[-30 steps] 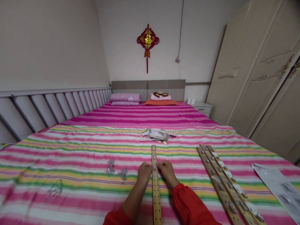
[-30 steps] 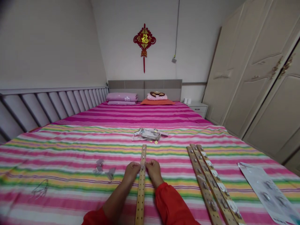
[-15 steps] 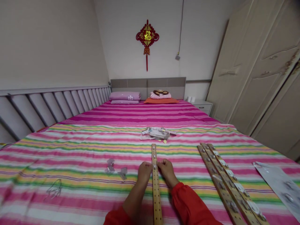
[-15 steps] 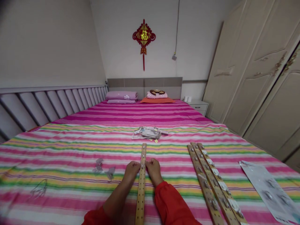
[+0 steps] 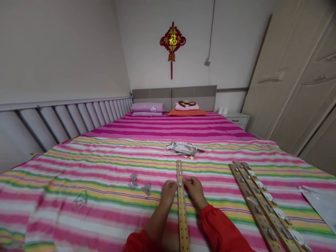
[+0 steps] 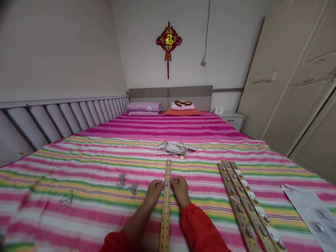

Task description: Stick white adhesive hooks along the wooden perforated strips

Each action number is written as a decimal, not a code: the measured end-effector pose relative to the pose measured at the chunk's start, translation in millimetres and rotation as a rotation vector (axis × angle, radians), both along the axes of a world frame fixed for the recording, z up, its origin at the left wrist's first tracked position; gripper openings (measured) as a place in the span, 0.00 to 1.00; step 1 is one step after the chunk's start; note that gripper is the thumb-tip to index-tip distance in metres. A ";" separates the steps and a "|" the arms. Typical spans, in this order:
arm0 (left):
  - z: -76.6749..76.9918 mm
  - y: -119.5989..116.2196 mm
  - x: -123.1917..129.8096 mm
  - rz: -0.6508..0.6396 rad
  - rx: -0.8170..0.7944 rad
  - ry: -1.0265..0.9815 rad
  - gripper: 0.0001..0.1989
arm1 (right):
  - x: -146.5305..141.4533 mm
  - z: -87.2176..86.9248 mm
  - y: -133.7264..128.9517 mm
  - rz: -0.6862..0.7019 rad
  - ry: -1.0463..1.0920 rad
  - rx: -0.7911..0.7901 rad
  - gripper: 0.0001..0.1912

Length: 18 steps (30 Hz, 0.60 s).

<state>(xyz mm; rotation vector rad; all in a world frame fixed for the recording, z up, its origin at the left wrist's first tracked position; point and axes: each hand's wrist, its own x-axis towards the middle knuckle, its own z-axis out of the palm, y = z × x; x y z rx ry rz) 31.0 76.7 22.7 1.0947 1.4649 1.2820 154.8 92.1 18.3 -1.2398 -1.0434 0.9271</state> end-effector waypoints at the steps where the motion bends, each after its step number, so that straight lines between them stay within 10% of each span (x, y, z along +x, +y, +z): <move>1: 1.7 -7.8 -2.9 -0.004 0.028 -0.005 0.07 | 0.4 5.6 -7.0 0.006 0.010 0.019 0.16; 11: -10.8 -84.3 -85.6 0.358 0.276 0.314 0.11 | 7.7 10.2 -95.4 0.074 0.002 0.061 0.17; 18: -10.8 -79.9 -103.0 0.469 0.186 0.564 0.12 | -40.0 51.7 -82.4 0.363 -0.494 0.202 0.05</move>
